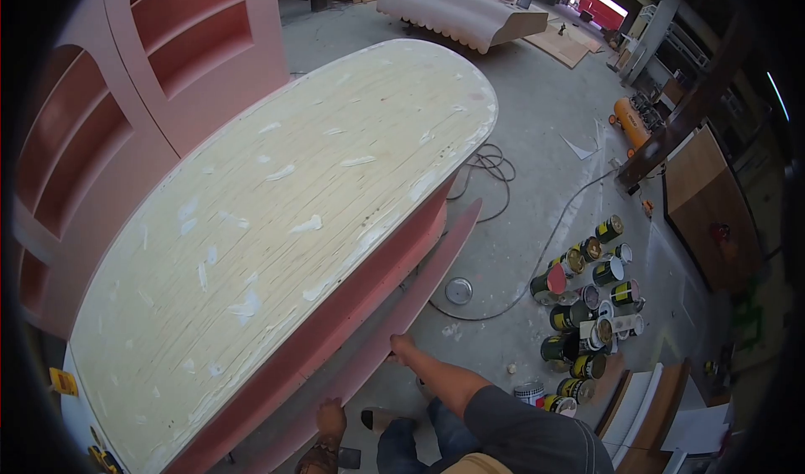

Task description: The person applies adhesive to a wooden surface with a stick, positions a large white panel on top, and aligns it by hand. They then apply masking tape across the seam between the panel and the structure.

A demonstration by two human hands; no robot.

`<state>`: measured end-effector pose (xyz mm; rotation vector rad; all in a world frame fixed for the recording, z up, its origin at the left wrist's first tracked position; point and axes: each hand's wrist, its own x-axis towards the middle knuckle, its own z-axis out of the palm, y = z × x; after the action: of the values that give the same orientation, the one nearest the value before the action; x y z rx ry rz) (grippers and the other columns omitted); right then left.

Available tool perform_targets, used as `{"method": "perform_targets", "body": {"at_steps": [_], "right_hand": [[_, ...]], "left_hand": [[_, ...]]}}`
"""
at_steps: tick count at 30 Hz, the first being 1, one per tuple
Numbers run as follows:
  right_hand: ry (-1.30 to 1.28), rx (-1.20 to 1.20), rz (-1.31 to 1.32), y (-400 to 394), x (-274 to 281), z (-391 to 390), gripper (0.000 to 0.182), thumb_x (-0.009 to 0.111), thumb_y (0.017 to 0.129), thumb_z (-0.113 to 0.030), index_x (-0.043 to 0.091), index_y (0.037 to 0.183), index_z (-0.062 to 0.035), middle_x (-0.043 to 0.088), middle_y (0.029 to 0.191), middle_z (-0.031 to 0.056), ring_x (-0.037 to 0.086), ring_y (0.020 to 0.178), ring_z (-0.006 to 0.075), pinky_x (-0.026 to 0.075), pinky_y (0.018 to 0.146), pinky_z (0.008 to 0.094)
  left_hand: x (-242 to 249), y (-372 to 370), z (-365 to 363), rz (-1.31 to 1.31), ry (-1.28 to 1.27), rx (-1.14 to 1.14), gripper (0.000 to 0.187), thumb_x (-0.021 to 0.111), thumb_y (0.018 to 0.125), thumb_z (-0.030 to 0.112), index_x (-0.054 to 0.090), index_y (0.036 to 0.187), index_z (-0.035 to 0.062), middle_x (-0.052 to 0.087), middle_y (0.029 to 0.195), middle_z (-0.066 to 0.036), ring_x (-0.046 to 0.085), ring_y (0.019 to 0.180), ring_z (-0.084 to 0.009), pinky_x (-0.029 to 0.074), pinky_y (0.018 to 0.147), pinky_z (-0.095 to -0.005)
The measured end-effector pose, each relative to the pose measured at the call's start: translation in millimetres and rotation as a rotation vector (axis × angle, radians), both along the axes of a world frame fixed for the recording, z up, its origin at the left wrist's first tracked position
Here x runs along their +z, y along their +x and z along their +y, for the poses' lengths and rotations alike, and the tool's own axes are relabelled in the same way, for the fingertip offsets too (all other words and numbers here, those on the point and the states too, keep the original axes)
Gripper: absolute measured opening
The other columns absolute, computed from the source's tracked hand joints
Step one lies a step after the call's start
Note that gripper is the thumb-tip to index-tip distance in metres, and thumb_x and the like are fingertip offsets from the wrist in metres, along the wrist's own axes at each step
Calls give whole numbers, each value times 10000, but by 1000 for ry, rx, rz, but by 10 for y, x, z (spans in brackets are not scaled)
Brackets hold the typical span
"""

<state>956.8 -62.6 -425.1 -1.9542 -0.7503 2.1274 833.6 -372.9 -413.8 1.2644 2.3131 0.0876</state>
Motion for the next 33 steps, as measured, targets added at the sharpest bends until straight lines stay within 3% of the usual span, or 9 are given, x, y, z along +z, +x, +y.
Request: {"method": "perform_targets", "body": {"at_steps": [5,8,11,13,15,17,22,24,33], "right_hand": [[95,131,5,-39,502,-70,489,493,1085,-208,475,1473,88,629,1333,270,734,1126,412,691,883,536],[122,141,106,139,534,-221,664,551,1091,-376,422,1528,107,611,1401,271,717,1157,395,680,827,457],[325,17,316,674,1341,-455,771,573,1086,-507,401,1570,68,632,1329,222,717,1080,328,617,861,405],[466,198,303,1147,1482,-587,712,530,1107,-531,402,1607,-41,617,1330,210,670,1121,309,541,984,452],[425,616,217,1557,1419,-585,774,529,1078,-611,422,1598,-48,609,1345,184,655,1147,280,540,982,412],[-11,1081,189,1774,1521,-463,883,585,1019,-683,428,1595,-34,613,1351,179,650,1175,258,529,987,355],[85,1499,301,1879,1484,-725,988,617,969,-746,399,1621,-36,554,1512,213,585,1359,331,513,1088,419],[-165,1327,421,1685,2202,-686,975,594,992,-736,364,1641,-46,502,1584,220,542,1418,356,481,1147,462],[53,1207,779,1394,3660,-718,832,582,1083,-550,340,1607,50,564,1520,255,584,1391,345,443,1186,455]], "left_hand": [[301,-165,-72,-6,-43,-66,199,685,980,210,757,1123,91,728,1019,-189,741,930,-424,606,799,-530],[1031,-151,-5,-61,-18,-56,208,692,980,241,771,1132,123,743,1019,-192,746,921,-418,604,777,-537],[1820,-118,83,-70,-97,-8,201,717,973,312,795,1062,150,751,937,-193,731,886,-431,589,770,-538],[2434,-38,158,-47,-68,-23,206,720,973,322,796,1056,148,758,939,-187,733,883,-426,590,768,-534],[3030,32,279,-26,-3,-92,220,727,972,338,794,1052,144,768,938,-172,738,873,-415,590,758,-525],[3697,161,384,-18,61,-94,235,734,973,353,795,1045,138,765,920,-161,735,859,-406,584,734,-518],[5232,565,565,43,104,-124,214,722,995,339,779,1071,148,758,877,-109,736,825,-365,588,706,-488],[5691,736,530,72,112,-190,181,706,1004,311,747,1047,140,744,856,-105,734,816,-360,580,684,-488],[7358,1534,114,254,252,-388,177,680,987,202,650,923,40,719,790,-131,727,767,-361,565,641,-491]]}}
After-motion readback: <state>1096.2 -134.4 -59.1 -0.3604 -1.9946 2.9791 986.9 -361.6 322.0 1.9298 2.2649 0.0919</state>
